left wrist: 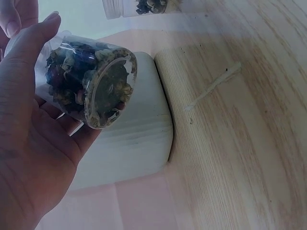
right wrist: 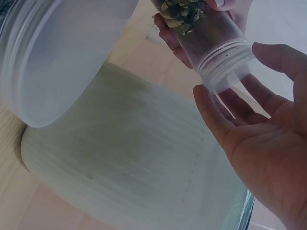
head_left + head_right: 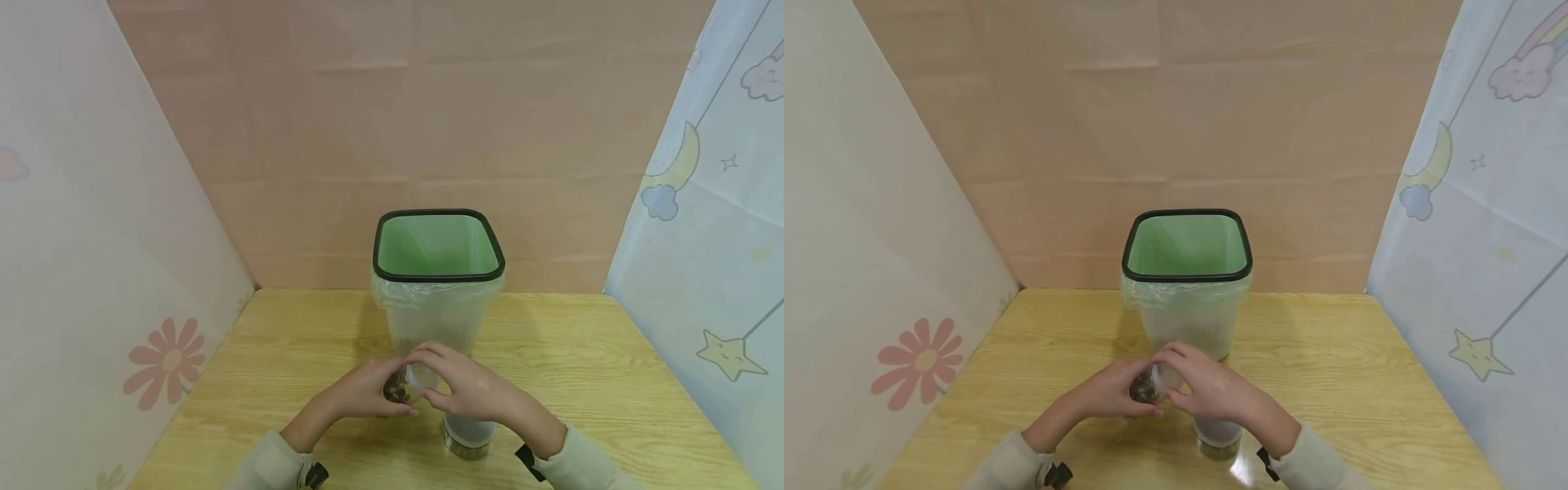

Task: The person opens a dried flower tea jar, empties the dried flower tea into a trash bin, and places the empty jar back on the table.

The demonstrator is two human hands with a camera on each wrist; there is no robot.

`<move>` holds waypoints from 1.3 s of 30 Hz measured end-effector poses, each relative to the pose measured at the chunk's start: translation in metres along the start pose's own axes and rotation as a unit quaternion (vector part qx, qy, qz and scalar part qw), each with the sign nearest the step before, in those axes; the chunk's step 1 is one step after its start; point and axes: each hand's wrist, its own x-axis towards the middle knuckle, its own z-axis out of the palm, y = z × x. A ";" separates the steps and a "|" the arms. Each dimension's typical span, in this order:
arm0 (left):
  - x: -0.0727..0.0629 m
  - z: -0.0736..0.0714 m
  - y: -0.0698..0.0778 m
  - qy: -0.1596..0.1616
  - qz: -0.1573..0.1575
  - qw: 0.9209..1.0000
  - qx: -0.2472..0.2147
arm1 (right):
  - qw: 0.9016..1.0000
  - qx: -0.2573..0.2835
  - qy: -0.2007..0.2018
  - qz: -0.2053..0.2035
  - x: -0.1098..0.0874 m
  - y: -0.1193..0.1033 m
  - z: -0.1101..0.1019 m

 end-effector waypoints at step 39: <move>0.001 0.001 0.000 -0.002 -0.015 1.000 -0.001 | 0.999 -0.014 0.002 0.038 0.002 -0.002 -0.001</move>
